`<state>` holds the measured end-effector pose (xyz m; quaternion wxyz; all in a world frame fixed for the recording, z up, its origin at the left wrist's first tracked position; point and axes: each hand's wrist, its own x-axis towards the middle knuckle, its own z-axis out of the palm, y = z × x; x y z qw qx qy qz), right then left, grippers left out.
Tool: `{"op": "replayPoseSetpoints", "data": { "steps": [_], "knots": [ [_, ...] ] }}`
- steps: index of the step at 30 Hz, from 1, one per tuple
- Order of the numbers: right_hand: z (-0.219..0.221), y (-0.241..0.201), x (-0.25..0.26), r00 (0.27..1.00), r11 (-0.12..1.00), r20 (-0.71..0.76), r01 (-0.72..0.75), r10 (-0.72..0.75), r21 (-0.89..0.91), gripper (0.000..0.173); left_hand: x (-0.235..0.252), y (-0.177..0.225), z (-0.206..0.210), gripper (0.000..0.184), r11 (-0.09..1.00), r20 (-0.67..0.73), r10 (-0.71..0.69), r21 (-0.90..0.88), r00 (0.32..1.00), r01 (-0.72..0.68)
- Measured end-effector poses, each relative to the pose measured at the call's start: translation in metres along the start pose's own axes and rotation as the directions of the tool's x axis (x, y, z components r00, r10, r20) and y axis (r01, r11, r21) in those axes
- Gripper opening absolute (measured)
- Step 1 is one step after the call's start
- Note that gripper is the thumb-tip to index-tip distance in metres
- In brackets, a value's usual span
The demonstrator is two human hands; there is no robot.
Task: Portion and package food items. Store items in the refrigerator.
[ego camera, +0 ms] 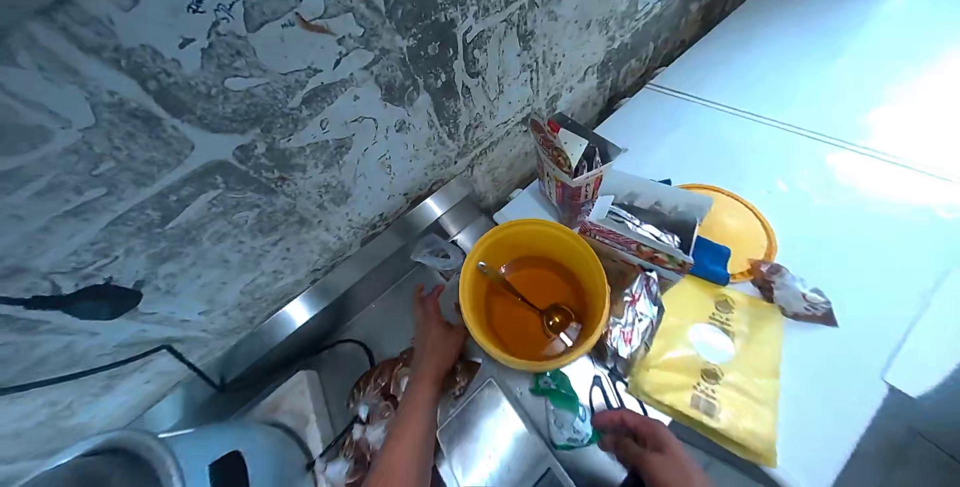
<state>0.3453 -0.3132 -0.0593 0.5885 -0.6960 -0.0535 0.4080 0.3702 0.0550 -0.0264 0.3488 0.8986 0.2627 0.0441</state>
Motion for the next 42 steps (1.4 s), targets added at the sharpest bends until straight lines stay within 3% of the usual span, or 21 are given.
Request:
{"op": "replayPoseSetpoints", "data": {
  "steps": [2,5,7,10,13,16,18,20,22,25,27,29,31,33,36,40,42],
  "knots": [
    [-0.008,0.0,0.006,0.999,0.999,0.037,0.04,-0.04,-0.005,0.028,0.007,-0.004,0.029,0.076,0.999,-0.007,-0.033,0.02,0.999,0.033],
    [-0.021,0.004,0.012,0.996,0.997,0.063,0.071,-0.07,-0.006,0.027,0.008,-0.001,0.043,0.034,0.997,-0.154,-0.056,-0.059,0.987,0.047],
    [-0.029,0.009,0.013,0.996,0.999,0.077,0.05,-0.049,-0.015,0.027,0.004,0.007,0.036,0.019,0.987,-0.208,-0.113,-0.135,0.971,0.086],
    [-0.033,0.005,0.018,0.987,0.998,0.154,0.043,-0.037,-0.035,0.028,-0.013,0.014,0.015,0.012,0.971,-0.251,-0.126,-0.23,0.96,0.067],
    [-0.02,-0.01,0.025,0.938,0.989,0.344,0.09,-0.044,-0.119,0.032,-0.056,0.021,-0.017,0.012,0.976,-0.274,-0.073,-0.217,0.959,0.013],
    [0.012,-0.043,0.033,0.834,0.969,0.545,0.196,-0.086,-0.148,0.032,-0.116,0.022,-0.046,0.016,0.973,-0.293,-0.013,-0.224,0.956,-0.055],
    [0.042,-0.062,0.038,0.802,0.963,0.579,0.251,-0.148,-0.102,0.031,-0.158,0.017,-0.061,0.017,0.965,-0.274,-0.006,-0.255,0.962,-0.067],
    [0.078,-0.076,0.042,0.838,0.984,0.527,0.176,-0.142,-0.014,0.032,-0.2,0.005,-0.07,0.018,0.949,-0.245,0.014,-0.302,0.97,-0.09],
    [0.115,-0.085,0.044,0.864,0.997,0.503,-0.05,0.016,0.053,0.033,-0.24,-0.008,-0.073,0.015,0.932,-0.193,0.022,-0.352,0.981,-0.09],
    [0.167,-0.076,0.034,0.751,0.974,0.63,-0.222,0.196,-0.039,0.032,-0.287,-0.032,-0.072,0.01,0.921,-0.128,0.061,-0.375,0.99,-0.105],
    [0.198,-0.065,0.019,0.646,0.971,0.726,-0.184,0.239,-0.155,0.028,-0.312,-0.053,-0.072,0.011,0.918,-0.118,0.069,-0.381,0.991,-0.11],
    [0.22,-0.053,0.003,0.597,0.968,0.763,-0.13,0.249,-0.214,0.025,-0.334,-0.078,-0.073,0.01,0.893,-0.119,0.059,-0.437,0.991,-0.106],
    [0.24,-0.043,-0.009,0.619,0.965,0.743,-0.113,0.254,-0.235,0.019,-0.353,-0.104,-0.078,0.009,0.847,-0.106,0.008,-0.528,0.994,-0.063],
    [0.258,-0.036,-0.024,0.701,0.964,0.671,-0.097,0.242,-0.247,0.017,-0.37,-0.128,-0.085,0.023,0.799,-0.031,-0.093,-0.599,0.995,0.056],
    [0.278,-0.025,-0.047,0.821,0.963,0.541,-0.037,0.182,-0.268,0.015,-0.389,-0.16,-0.089,0.038,0.803,0.145,-0.223,-0.533,0.964,0.266],
    [0.297,-0.024,-0.074,0.919,0.981,0.39,0.017,0.061,-0.193,0.012,-0.396,-0.175,-0.1,0.029,0.879,0.211,-0.183,-0.402,0.96,0.256],
    [0.3,-0.026,-0.083,0.948,0.992,0.318,0.021,0.021,-0.128,0.011,-0.398,-0.173,-0.106,0.027,0.86,0.199,-0.105,-0.473,0.974,0.189]
  ]
}}
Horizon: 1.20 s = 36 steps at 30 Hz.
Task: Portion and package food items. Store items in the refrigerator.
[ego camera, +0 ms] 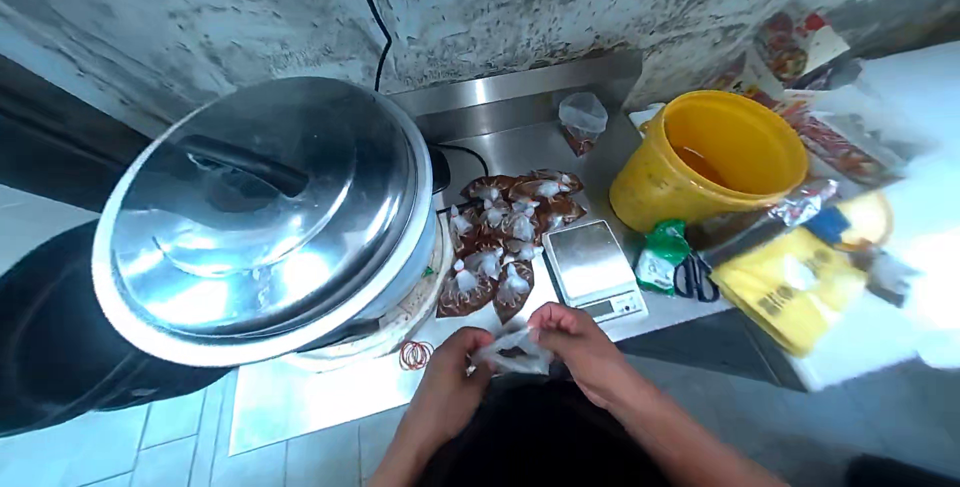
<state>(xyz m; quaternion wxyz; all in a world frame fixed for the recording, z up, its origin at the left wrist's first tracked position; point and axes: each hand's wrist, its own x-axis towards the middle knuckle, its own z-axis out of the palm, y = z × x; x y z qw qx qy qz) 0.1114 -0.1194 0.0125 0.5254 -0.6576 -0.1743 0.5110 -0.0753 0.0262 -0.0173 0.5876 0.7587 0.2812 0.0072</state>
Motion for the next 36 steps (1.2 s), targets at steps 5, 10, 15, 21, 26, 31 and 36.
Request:
{"op": "replayPoseSetpoints", "data": {
  "steps": [5,10,15,21,26,31,36],
  "knots": [
    [-0.005,-0.012,-0.009,0.994,0.997,-0.089,0.068,-0.066,0.024,0.009,-0.002,0.016,-0.011,0.021,0.893,-0.065,0.222,-0.387,0.973,-0.23],
    [-0.013,-0.015,-0.004,0.998,0.998,-0.047,0.026,-0.029,-0.05,0.009,0.002,0.025,0.0,0.035,0.992,-0.059,0.13,0.009,0.99,-0.129],
    [-0.025,-0.012,0.008,0.993,0.983,-0.039,0.106,-0.113,-0.151,0.016,0.016,0.001,0.027,0.019,1.0,-0.082,0.01,0.008,0.997,-0.009],
    [-0.04,-0.011,0.013,1.0,0.668,0.002,-0.008,0.014,-0.745,0.027,0.016,0.023,0.031,0.01,0.957,-0.319,-0.125,-0.29,0.939,0.029],
    [-0.038,-0.038,-0.003,0.999,0.729,-0.018,0.02,-0.045,-0.685,0.027,-0.004,0.048,0.02,0.005,0.985,-0.438,-0.088,-0.175,0.895,0.011],
    [-0.038,-0.053,-0.009,0.993,0.751,0.008,0.093,-0.116,-0.654,0.013,-0.013,0.07,0.005,0.013,0.975,-0.481,-0.144,-0.219,0.865,0.041],
    [-0.039,-0.047,-0.005,0.994,0.828,-0.037,0.065,-0.103,-0.557,0.01,-0.016,0.077,-0.001,0.019,0.977,-0.454,-0.095,-0.215,0.886,-0.005]
  ]
}}
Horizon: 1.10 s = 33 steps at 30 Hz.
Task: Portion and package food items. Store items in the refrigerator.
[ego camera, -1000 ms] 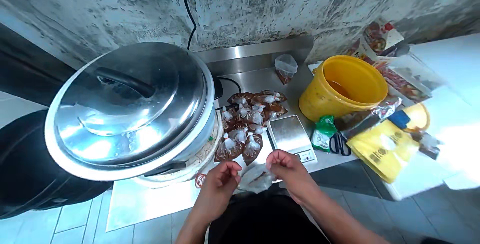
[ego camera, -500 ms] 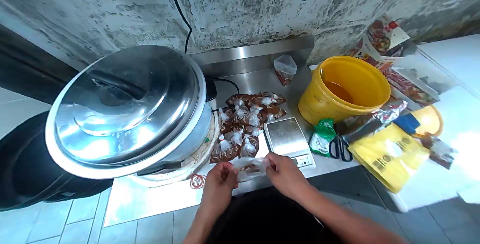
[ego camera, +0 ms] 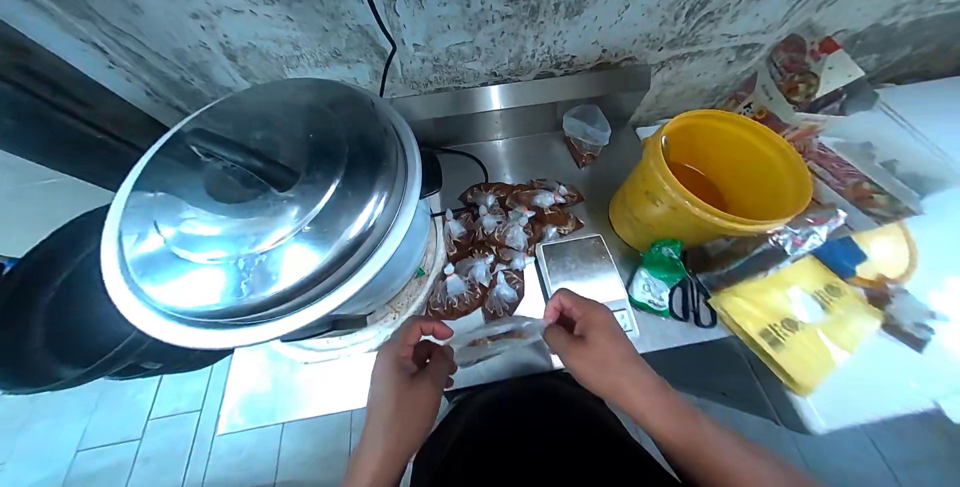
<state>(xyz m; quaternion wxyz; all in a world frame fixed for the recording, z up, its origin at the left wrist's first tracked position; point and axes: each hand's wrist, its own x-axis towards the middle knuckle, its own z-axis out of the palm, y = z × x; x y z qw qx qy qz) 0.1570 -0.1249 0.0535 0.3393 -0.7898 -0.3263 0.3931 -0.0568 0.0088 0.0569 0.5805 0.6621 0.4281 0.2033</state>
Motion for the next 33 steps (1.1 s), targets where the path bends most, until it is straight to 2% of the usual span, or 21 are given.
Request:
{"op": "replayPoseSetpoints", "data": {
  "steps": [3,5,7,9,10,11,12,13,14,16,17,19,21,22,25,27,28,30,31,32,33],
  "knots": [
    [0.009,0.007,0.008,0.995,0.992,-0.088,-0.033,0.044,0.12,0.005,0.012,-0.009,-0.003,0.022,1.0,0.053,-0.017,-0.025,0.998,0.019],
    [0.014,0.01,0.011,0.99,0.99,-0.131,-0.042,0.06,0.132,0.005,0.014,-0.019,-0.003,0.028,0.994,0.099,0.108,0.022,0.989,-0.111],
    [0.014,0.012,0.016,0.995,0.989,-0.05,-0.081,0.088,0.126,0.008,0.018,-0.029,-0.004,0.057,0.936,0.202,0.209,0.24,0.957,-0.256],
    [0.016,0.014,0.022,0.997,0.971,0.032,-0.078,0.072,0.224,0.009,0.025,-0.04,0.005,0.087,0.832,0.297,0.221,0.439,0.929,-0.338],
    [0.018,0.017,0.024,0.998,0.939,0.051,-0.051,0.036,0.34,0.009,0.028,-0.045,0.011,0.085,0.78,0.346,0.222,0.498,0.912,-0.379],
    [0.021,0.022,0.027,0.999,0.873,0.044,-0.002,-0.023,0.488,0.009,0.03,-0.052,0.017,0.069,0.745,0.379,0.233,0.522,0.896,-0.414],
    [0.024,0.031,0.031,0.995,0.787,0.011,0.068,-0.095,0.614,0.01,0.031,-0.058,0.023,0.044,0.733,0.378,0.27,0.516,0.886,-0.443],
    [0.027,0.043,0.038,0.988,0.732,-0.023,0.131,-0.156,0.668,0.012,0.033,-0.061,0.027,0.028,0.745,0.348,0.297,0.497,0.889,-0.444],
    [0.028,0.056,0.045,0.98,0.759,-0.03,0.173,-0.198,0.628,0.024,0.035,-0.062,0.029,0.027,0.759,0.301,0.316,0.489,0.9,-0.43],
    [0.031,0.076,0.055,0.973,0.928,0.081,0.179,-0.216,0.326,0.061,0.039,-0.057,0.03,0.03,0.755,0.237,0.34,0.508,0.91,-0.414],
    [0.037,0.08,0.057,0.965,0.969,0.153,0.187,-0.212,0.16,0.077,0.041,-0.054,0.031,0.031,0.749,0.237,0.35,0.51,0.906,-0.422],
    [0.057,0.078,0.054,0.934,0.957,0.246,0.283,-0.26,-0.061,0.088,0.043,-0.046,0.038,0.03,0.771,0.269,0.351,0.461,0.897,-0.439],
    [0.076,0.063,0.051,0.891,0.897,0.242,0.422,-0.383,-0.134,0.074,0.041,-0.035,0.05,0.027,0.857,0.298,0.288,0.344,0.91,-0.384],
    [0.081,0.054,0.051,0.886,0.887,0.232,0.44,-0.402,-0.144,0.065,0.041,-0.032,0.055,0.024,0.901,0.308,0.255,0.268,0.917,-0.341],
    [0.081,0.044,0.057,0.922,0.926,0.201,0.359,-0.332,-0.116,0.052,0.047,-0.037,0.044,0.02,0.952,0.242,0.306,-0.056,0.921,-0.302],
    [0.074,0.041,0.059,0.919,0.936,0.194,0.351,-0.343,-0.01,0.041,0.052,-0.046,0.019,0.049,0.925,0.238,0.378,-0.146,0.895,-0.352],
    [0.071,0.037,0.057,0.907,0.926,0.191,0.376,-0.376,0.039,0.032,0.053,-0.052,0.008,0.067,0.921,0.282,0.39,-0.122,0.877,-0.37],
    [0.066,0.016,0.048,0.867,0.884,0.177,0.467,-0.465,0.034,0.033,0.052,-0.065,0.002,0.098,0.93,0.416,0.354,-0.058,0.838,-0.364],
    [0.065,0.004,0.043,0.827,0.835,0.158,0.55,-0.54,-0.022,0.035,0.049,-0.069,0.004,0.106,0.932,0.468,0.338,-0.049,0.817,-0.358],
    [0.065,-0.008,0.039,0.781,0.774,0.143,0.623,-0.608,-0.115,0.036,0.046,-0.07,0.007,0.103,0.929,0.495,0.346,-0.062,0.797,-0.365],
    [0.065,-0.017,0.035,0.731,0.698,0.144,0.681,-0.667,-0.223,0.038,0.044,-0.07,0.011,0.091,0.917,0.488,0.382,-0.096,0.784,-0.387]
  ]
}}
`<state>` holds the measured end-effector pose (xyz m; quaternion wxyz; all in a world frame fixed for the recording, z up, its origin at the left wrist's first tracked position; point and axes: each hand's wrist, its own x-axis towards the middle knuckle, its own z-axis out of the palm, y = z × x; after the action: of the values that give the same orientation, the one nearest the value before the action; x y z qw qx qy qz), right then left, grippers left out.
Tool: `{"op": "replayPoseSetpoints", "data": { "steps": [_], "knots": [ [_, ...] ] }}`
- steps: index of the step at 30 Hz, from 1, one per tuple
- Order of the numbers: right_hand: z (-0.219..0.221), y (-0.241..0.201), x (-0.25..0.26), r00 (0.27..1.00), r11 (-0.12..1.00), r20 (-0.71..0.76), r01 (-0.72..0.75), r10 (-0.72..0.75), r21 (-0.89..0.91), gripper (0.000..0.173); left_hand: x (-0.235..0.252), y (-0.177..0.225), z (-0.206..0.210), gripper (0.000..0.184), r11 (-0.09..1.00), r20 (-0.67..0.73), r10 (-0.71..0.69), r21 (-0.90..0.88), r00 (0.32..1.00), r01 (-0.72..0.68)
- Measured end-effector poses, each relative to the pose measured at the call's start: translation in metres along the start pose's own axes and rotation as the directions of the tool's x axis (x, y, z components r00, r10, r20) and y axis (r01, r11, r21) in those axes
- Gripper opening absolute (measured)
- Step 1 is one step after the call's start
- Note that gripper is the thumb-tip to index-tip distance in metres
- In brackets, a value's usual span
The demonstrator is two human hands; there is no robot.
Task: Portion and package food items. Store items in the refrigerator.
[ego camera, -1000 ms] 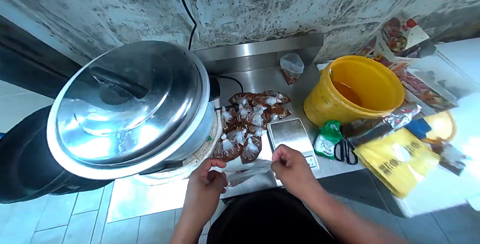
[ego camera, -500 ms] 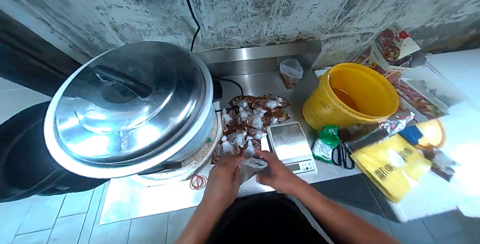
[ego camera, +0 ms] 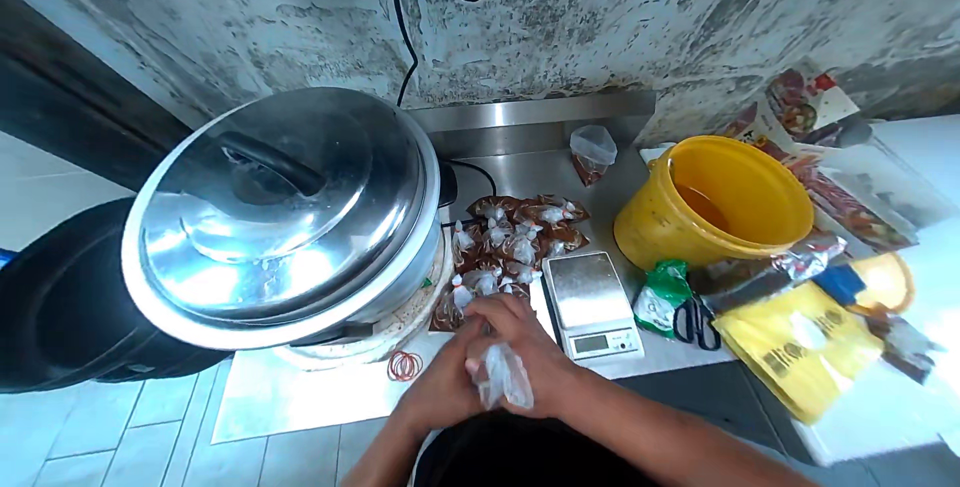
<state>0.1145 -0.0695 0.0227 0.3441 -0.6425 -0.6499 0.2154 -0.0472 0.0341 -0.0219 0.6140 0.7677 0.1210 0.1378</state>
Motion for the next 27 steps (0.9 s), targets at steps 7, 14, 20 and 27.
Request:
{"op": "replayPoseSetpoints", "data": {
  "steps": [7,14,20,27],
  "knots": [
    [-0.021,-0.033,0.019,0.974,0.939,0.171,0.195,-0.15,-0.284,0.032,0.005,0.046,0.003,0.049,0.989,-0.079,0.065,-0.128,0.995,-0.074],
    [-0.039,-0.023,0.018,0.993,0.981,-0.102,0.069,-0.051,0.182,0.033,0.007,0.026,0.002,0.008,0.942,0.026,0.059,-0.331,0.998,-0.047],
    [-0.041,-0.013,0.0,0.984,0.758,-0.128,-0.009,0.122,0.652,0.015,0.008,0.025,-0.011,0.029,0.953,-0.005,0.131,-0.275,0.991,-0.128],
    [-0.032,0.003,-0.001,0.991,0.776,-0.131,0.075,0.01,0.626,0.011,0.001,0.015,-0.019,0.031,0.887,-0.073,0.15,-0.431,0.986,-0.167]
  ]
}}
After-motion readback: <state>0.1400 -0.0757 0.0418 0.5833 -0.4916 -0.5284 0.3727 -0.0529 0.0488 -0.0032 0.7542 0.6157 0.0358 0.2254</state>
